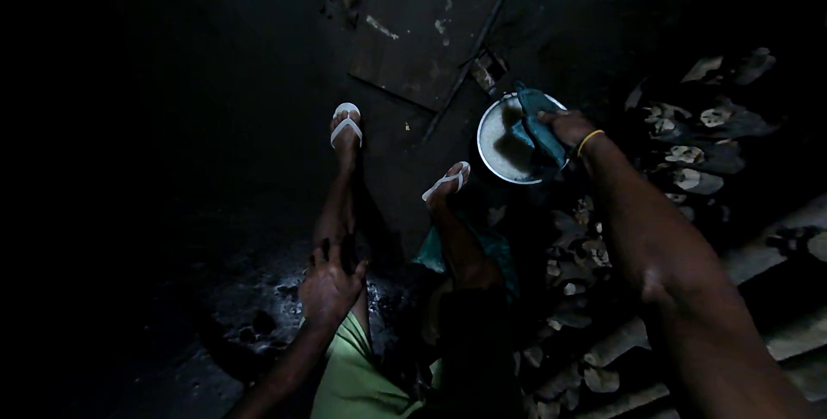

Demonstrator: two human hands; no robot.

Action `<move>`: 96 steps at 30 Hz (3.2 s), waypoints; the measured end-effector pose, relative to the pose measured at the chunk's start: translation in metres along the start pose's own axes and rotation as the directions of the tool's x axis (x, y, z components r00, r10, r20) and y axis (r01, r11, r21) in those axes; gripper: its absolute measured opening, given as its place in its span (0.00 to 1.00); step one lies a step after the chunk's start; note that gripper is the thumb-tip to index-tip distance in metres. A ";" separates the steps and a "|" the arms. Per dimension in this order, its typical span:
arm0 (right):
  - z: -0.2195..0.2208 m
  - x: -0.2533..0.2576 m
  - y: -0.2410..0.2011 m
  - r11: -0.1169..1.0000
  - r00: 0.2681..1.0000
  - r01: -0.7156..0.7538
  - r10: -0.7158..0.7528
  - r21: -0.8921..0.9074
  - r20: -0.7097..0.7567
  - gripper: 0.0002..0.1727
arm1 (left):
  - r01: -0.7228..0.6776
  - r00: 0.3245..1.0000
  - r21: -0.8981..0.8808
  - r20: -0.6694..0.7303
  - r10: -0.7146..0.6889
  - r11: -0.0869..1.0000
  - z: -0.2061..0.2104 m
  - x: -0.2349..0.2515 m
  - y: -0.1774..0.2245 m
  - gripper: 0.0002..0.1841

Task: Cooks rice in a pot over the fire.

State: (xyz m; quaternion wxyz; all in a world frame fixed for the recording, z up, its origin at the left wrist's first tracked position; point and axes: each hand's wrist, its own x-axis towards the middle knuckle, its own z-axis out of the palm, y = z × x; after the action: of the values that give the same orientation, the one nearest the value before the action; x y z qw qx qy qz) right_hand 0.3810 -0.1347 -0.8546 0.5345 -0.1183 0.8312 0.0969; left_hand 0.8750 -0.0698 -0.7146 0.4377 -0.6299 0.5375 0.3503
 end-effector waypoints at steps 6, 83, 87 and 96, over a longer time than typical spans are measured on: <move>-0.003 0.018 -0.006 0.999 1.000 -0.004 0.003 -0.047 -0.026 0.32 | -0.033 0.999 -0.026 -0.042 0.031 0.999 0.005 0.001 -0.004 0.41; -0.047 0.073 -0.046 0.968 1.000 0.016 -0.021 -0.251 -0.018 0.35 | -0.032 0.998 -0.065 -0.052 0.029 0.997 -0.005 -0.003 0.008 0.42; -0.048 0.072 -0.044 0.974 1.000 0.012 -0.014 -0.228 -0.010 0.35 | -0.022 0.999 -0.056 -0.049 0.020 0.998 -0.007 -0.003 0.009 0.43; 0.006 -0.004 0.021 0.992 0.999 0.046 -0.043 0.122 -0.021 0.31 | -0.009 1.000 -0.054 0.024 0.011 0.999 -0.020 -0.001 0.017 0.43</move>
State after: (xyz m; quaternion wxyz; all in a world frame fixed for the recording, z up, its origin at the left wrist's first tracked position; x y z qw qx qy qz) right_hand 0.3822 -0.1128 -0.8527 0.5350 -0.1047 0.8377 0.0327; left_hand 0.8579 -0.0886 -0.7090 0.4253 -0.6345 0.5258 0.3742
